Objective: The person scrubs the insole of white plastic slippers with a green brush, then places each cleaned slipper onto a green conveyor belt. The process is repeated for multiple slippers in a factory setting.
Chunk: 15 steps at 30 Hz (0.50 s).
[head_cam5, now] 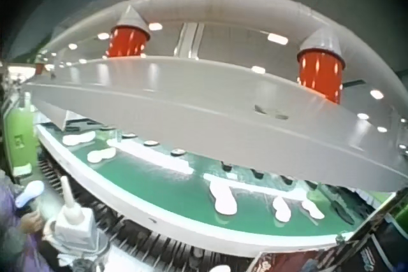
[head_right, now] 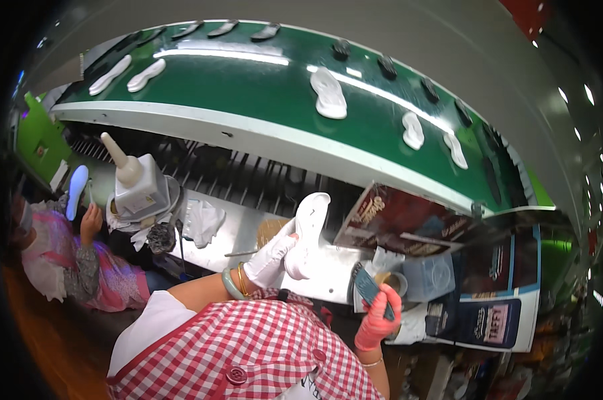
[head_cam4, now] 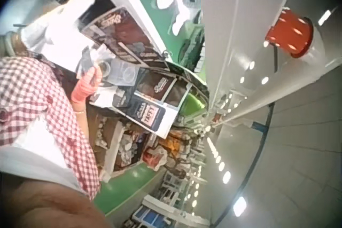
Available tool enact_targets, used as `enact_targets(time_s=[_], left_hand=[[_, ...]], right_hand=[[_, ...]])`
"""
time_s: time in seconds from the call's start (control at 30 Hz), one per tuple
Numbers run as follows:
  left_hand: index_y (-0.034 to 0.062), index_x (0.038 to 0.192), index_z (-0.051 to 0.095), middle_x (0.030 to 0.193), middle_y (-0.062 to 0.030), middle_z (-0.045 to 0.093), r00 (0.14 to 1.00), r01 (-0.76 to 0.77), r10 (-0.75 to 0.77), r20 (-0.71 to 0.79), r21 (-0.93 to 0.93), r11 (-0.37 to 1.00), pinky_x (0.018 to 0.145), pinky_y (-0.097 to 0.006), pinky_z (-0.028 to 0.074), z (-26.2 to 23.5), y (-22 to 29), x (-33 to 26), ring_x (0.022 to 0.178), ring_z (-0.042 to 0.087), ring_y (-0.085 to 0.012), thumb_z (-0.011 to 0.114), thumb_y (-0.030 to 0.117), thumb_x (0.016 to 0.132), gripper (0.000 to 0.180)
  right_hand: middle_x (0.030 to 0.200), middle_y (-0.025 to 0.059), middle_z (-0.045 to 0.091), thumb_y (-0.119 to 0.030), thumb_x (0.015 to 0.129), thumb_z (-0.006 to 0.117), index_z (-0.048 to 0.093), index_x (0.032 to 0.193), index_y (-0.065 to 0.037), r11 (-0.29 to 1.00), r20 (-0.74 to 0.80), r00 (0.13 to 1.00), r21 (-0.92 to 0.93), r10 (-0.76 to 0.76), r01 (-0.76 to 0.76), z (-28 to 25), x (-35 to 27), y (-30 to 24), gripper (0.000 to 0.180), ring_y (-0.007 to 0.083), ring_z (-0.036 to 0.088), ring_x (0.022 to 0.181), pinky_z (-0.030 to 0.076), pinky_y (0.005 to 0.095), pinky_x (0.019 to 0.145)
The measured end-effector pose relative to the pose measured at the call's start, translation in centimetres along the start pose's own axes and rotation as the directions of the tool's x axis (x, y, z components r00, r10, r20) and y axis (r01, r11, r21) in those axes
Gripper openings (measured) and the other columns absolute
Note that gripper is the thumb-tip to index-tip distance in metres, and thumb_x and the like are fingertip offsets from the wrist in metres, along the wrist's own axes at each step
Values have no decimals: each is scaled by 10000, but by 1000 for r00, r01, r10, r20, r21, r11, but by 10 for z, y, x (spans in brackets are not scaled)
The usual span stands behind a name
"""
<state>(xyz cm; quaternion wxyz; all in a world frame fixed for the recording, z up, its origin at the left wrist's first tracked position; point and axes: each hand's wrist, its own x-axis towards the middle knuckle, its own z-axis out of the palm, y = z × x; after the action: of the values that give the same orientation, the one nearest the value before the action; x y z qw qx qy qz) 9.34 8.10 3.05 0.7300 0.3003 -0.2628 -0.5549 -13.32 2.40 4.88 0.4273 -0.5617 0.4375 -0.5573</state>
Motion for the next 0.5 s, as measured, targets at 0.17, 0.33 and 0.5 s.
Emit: enact_targets(time_s=[0.17, 0.33, 0.5], left_hand=[[156, 1431, 176, 1080, -35, 523, 995, -52, 66, 73, -177, 983, 547, -288, 516, 5, 84, -3, 828, 594, -131, 519, 396, 889, 684], [14, 1112, 519, 875, -123, 615, 965, -261, 241, -101, -292, 920, 572, -348, 529, -32, 193, 79, 731, 611, -245, 369, 383, 932, 437], [9, 1428, -9, 1350, -310, 305, 961, -196, 95, -259, -398, 896, 749, -446, 542, -86, 224, 122, 1075, 517, -453, 430, 533, 889, 871]], right_hand=[[866, 35, 600, -199, 898, 539, 583, 1007, -51, 998, -99, 995, 65, -15, 21, -7, 14, 19, 189, 94, 542, 589, 400, 182, 483], [863, 42, 592, -201, 894, 538, 584, 1005, -48, 989, -120, 993, 150, 20, -2, 6, 17, 20, 194, 112, 548, 602, 416, 188, 483], [905, 26, 579, -196, 889, 547, 585, 1001, -59, 992, -71, 997, 125, -18, 26, 28, 18, 9, 181, 113, 546, 651, 448, 197, 515]])
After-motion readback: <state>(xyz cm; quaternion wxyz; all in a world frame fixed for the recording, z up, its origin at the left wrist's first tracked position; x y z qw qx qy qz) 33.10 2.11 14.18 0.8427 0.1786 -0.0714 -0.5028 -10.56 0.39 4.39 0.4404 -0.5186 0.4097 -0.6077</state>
